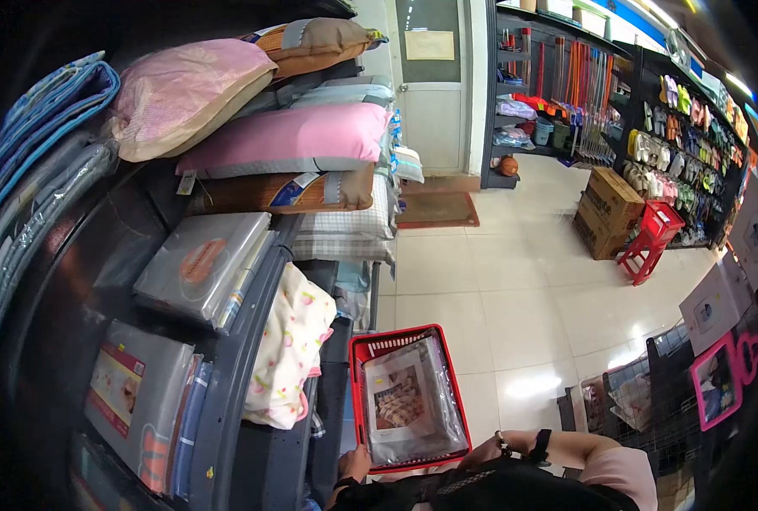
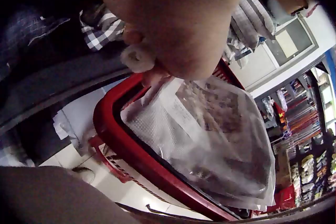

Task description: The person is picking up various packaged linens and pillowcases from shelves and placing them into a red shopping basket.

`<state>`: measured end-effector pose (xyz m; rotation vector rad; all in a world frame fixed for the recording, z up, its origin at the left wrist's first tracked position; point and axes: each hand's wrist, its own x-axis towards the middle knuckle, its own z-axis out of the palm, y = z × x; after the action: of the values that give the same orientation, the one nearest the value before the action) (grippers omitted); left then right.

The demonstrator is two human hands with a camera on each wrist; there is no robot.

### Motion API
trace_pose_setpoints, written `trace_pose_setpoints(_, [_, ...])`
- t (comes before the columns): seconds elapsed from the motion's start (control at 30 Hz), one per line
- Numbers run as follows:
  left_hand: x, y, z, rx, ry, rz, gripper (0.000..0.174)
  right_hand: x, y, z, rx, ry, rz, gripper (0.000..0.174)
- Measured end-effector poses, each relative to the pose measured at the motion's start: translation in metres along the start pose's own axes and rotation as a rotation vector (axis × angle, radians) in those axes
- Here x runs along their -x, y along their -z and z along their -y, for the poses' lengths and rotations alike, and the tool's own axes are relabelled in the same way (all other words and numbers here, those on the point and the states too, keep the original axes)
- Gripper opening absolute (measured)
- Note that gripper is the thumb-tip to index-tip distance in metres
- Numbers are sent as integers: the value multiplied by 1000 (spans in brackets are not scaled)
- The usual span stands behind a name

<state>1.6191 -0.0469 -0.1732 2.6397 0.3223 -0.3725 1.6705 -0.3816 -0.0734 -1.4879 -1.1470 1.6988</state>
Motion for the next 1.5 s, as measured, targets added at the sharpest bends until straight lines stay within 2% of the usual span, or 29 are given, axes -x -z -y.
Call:
trace_pose_setpoints(0.1, [-4, -5, -4, -8, -50, -1, 20, -2, 6, 2, -32, 49, -26, 39])
trace_pose_setpoints(0.27, [-4, -7, -3, -54, -106, -74, 20, -47, 16, -4, -86, 180, -89, 36])
trace_pose_setpoints(0.33, [-11, -14, 7, 2, -98, 11, 19, -68, 18, -3, -109, 251, -113, 34])
trace_pose_setpoints(0.6, [-11, 1, -2, 55, 3, -7, 18, -137, 14, -14, -173, 571, -190, 30])
trace_pose_setpoints(0.67, [-8, 6, -3, 43, 8, -19, 18, -160, 11, -31, -149, 557, -183, 30])
trace_pose_setpoints(0.73, [-2, 12, -2, 23, 32, -43, 17, -173, 15, -5, -219, 432, -55, 36])
trace_pose_setpoints(0.9, [2, 5, 26, 87, 18, -95, 16, -170, 19, 35, -137, 400, -30, 40])
trace_pose_setpoints(0.97, [1, -2, 34, 93, -2, -143, 15, -155, 18, 36, -125, 381, -31, 42])
trace_pose_setpoints(1.03, [6, 7, 17, 65, 82, -39, 15, -126, 16, 34, -112, 351, -41, 44])
trace_pose_setpoints(1.1, [10, 19, 4, 54, 109, -21, 16, -87, 16, 33, -92, 310, -32, 45])
trace_pose_setpoints(1.17, [7, 11, 6, 57, 49, -70, 18, -55, 11, 30, -70, 269, -24, 47])
trace_pose_setpoints(1.23, [4, -4, 16, 52, 42, -28, 17, -26, 4, 32, -75, 265, -39, 49])
trace_pose_setpoints(1.27, [5, -8, 16, 53, 19, -79, 16, -14, 0, 34, -82, 278, -58, 50])
trace_pose_setpoints(1.33, [16, 8, -5, 1, 18, -119, 14, 0, -6, 38, -102, 325, -103, 52])
trace_pose_setpoints(1.4, [10, -9, 7, 41, 13, -117, 14, -10, -11, 25, -112, 344, -144, 53])
trace_pose_setpoints(1.5, [10, -14, 10, 61, 34, -38, 16, -60, -6, -52, -140, 252, -84, 40])
